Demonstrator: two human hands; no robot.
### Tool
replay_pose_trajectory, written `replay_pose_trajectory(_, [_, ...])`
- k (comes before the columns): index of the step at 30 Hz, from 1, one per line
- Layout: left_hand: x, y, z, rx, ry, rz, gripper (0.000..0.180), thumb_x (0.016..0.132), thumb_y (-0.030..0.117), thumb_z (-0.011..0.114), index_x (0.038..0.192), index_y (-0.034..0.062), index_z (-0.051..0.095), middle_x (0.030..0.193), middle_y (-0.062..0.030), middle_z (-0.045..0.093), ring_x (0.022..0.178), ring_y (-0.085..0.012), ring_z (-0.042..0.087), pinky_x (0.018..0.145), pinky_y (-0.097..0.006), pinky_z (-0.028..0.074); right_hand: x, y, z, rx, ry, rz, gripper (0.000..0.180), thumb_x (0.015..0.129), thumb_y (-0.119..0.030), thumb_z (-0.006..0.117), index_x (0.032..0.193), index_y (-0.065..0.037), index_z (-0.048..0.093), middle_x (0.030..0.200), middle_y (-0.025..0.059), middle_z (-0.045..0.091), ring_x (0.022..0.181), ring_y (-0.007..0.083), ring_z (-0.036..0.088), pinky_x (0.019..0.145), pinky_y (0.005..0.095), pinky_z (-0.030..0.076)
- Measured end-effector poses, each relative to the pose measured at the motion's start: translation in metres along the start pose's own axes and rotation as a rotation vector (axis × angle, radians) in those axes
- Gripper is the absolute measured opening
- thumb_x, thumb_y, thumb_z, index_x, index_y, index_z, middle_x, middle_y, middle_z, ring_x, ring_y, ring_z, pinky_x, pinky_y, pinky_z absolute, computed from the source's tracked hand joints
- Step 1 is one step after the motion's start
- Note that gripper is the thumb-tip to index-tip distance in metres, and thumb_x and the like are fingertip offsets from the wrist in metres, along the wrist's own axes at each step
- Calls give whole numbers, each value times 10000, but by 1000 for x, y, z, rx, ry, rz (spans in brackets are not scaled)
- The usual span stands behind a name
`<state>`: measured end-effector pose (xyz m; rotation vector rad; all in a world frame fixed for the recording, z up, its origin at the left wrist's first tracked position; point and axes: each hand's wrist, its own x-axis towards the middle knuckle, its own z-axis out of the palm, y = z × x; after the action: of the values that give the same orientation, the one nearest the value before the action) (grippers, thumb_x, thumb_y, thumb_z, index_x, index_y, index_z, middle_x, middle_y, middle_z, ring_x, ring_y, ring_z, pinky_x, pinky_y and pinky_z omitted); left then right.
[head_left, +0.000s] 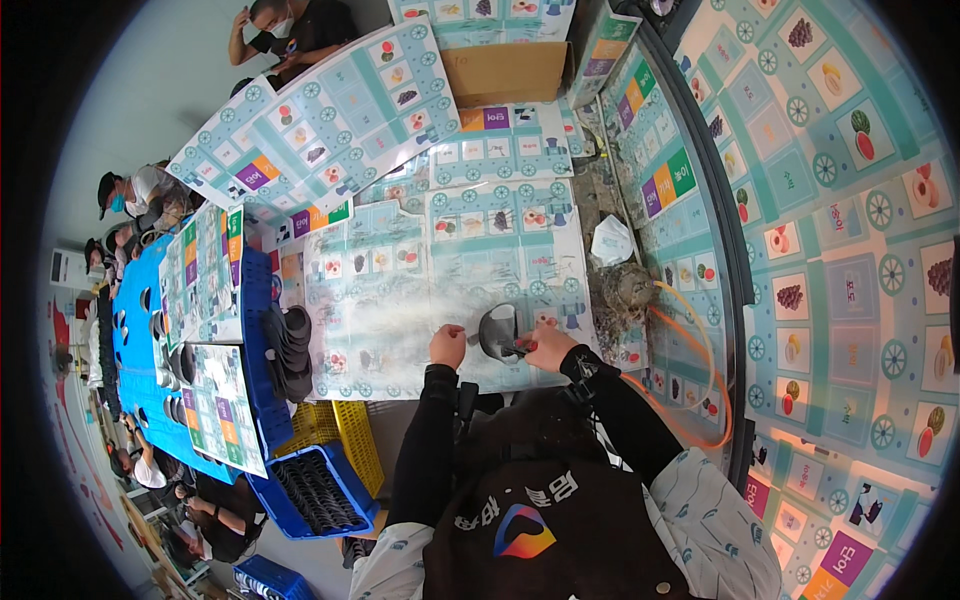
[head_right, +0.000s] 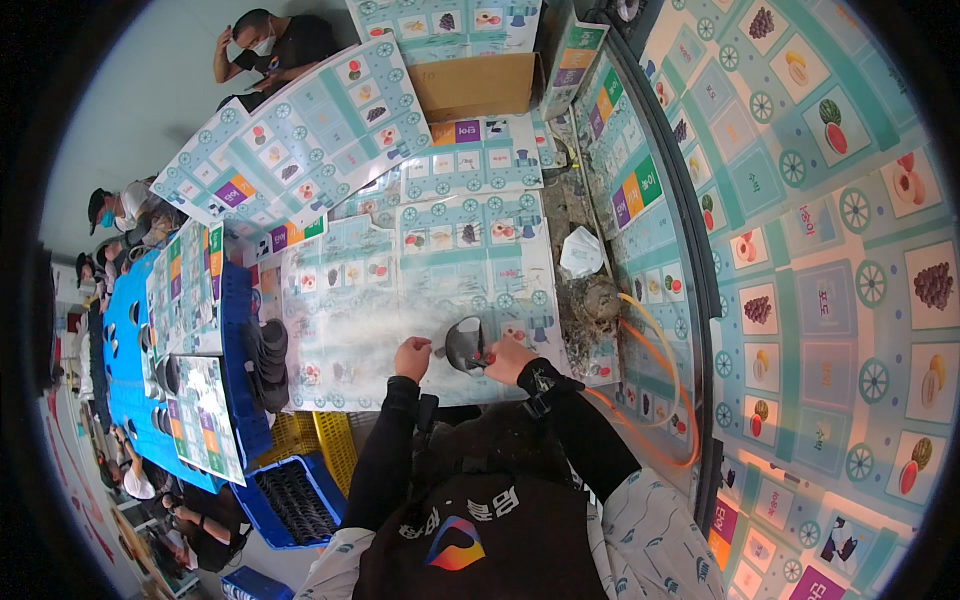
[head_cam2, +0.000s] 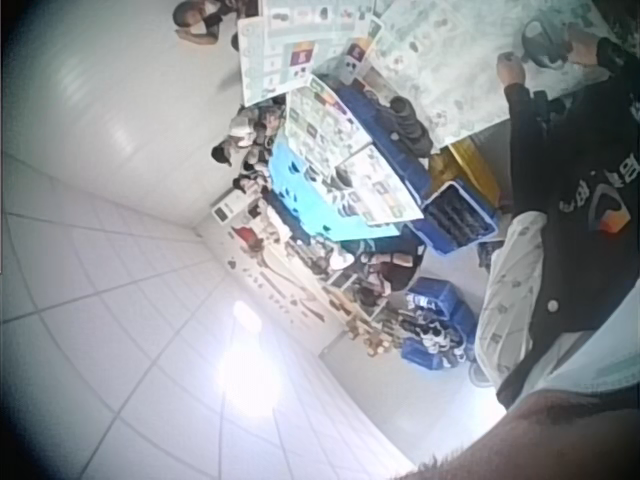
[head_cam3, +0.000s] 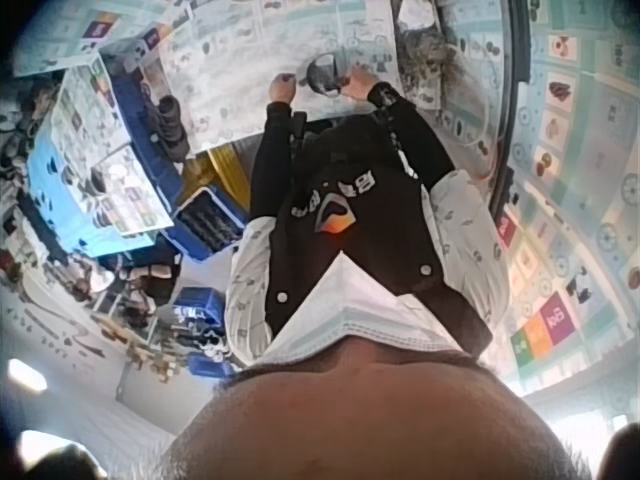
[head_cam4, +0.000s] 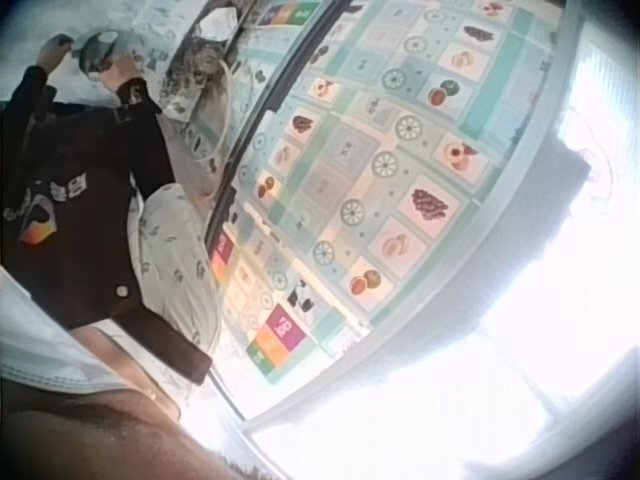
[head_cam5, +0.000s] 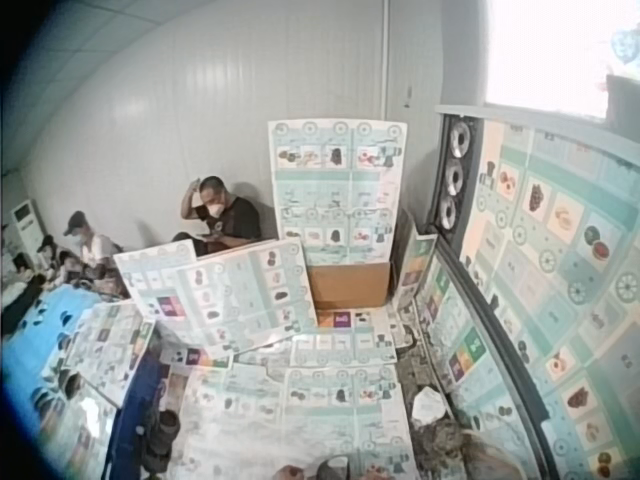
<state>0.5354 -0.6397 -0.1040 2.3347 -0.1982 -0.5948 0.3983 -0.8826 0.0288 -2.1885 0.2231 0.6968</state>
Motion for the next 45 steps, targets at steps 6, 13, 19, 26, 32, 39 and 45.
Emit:
replay_pose_trajectory(6, [0, 5, 7, 7, -74, -40, 222, 860, 248, 666, 969, 88, 774, 915, -139, 760, 888, -336, 718, 815, -439, 559, -10, -10, -8, 117, 60, 131, 371, 846, -226, 628, 1137, -8, 700, 1095, 247, 622, 1013, 379, 629, 879, 449, 499])
replay_pose_trajectory(13, [0, 4, 4, 44, 140, 5, 225, 856, 218, 634, 950, 70, 775, 885, -166, 750, 860, -359, 719, 802, -460, 567, 5, 5, 12, 118, 269, 85, 346, 832, -214, 632, 1117, -38, 718, 769, 144, 681, 864, 331, 668, 816, 435, 522])
replay_pose_trajectory(19, [-4, 4, -4, 49, 148, -2, 225, 855, 215, 632, 949, 65, 772, 865, -174, 745, 850, -362, 718, 784, -458, 568, 7, 11, 15, 101, 65, 61, 422, 803, -200, 644, 1182, -28, 710, 929, 193, 713, 900, 339, 682, 822, 415, 537])
replay_pose_trajectory(26, [-7, 3, 3, 33, 88, 10, 238, 865, 275, 676, 943, 74, 778, 876, -144, 755, 846, -347, 720, 784, -445, 568, -7, 4, 5, 61, 32, -94, 441, 812, -211, 639, 1204, -17, 696, 957, 223, 704, 903, 377, 674, 799, 454, 521])
replay_pose_trajectory(32, [9, -18, 41, 132, -118, 75, 339, 865, 421, 701, 863, 95, 792, 866, -148, 753, 838, -346, 718, 764, -463, 562, -34, 36, 9, 93, 236, -115, 607, 801, -204, 663, 1394, -128, 555, 979, 227, 713, 888, 391, 686, 799, 451, 538])
replay_pose_trajectory(39, [8, 25, 37, 247, -209, 27, 392, 813, 413, 693, 877, 32, 764, 948, -225, 739, 937, -398, 710, 868, -502, 560, -65, 47, -4, 593, 256, 238, 393, 884, -82, 656, 1260, 30, 628, 859, 114, 707, 681, 201, 655, 572, 377, 509])
replay_pose_trajectory(45, [-28, 61, -60, 313, -90, 132, 328, 774, 359, 711, 826, 38, 749, 885, -220, 730, 887, -409, 702, 823, -502, 558, -79, 43, -9, 968, 387, 97, 351, 834, -34, 653, 1168, 68, 618, 929, 107, 686, 769, 235, 697, 505, 365, 530])
